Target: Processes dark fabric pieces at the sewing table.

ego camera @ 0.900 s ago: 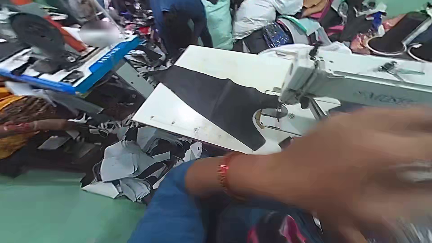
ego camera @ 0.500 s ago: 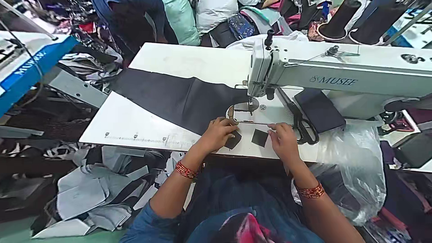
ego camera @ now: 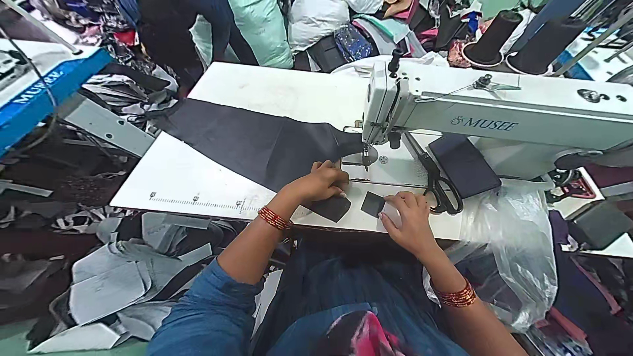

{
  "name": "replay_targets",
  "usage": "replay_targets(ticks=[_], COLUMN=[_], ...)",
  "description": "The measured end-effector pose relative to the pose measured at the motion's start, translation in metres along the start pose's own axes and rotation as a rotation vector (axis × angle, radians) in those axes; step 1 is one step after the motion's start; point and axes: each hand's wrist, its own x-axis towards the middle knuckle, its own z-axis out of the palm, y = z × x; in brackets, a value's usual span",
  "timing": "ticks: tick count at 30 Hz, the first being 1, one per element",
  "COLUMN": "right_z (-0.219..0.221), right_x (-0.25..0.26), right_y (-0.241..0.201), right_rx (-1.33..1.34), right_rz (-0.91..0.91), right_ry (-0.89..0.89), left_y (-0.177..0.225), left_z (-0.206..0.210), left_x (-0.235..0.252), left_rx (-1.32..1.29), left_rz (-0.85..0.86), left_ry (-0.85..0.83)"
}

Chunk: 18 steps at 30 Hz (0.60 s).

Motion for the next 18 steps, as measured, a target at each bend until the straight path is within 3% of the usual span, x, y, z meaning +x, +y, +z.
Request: replay_targets(ticks=[3, 10, 18], right_z=[0.007, 0.012, 0.012], right_x=[0.002, 0.003, 0.002], right_y=[-0.011, -0.013, -0.014], right_rx=[-0.004, 0.015, 0.012], right_rz=[0.012, 0.03, 0.041], right_ry=[-0.013, -0.023, -0.017], left_y=[-0.003, -0.001, -0.006], left_z=[0.003, 0.002, 0.007], left_x=[0.003, -0.005, -0.008], left_rx=[-0.115, 0.081, 0.062], left_rz=[0.035, -0.075, -0.003], left_ry=[0.044, -0.045, 0.03])
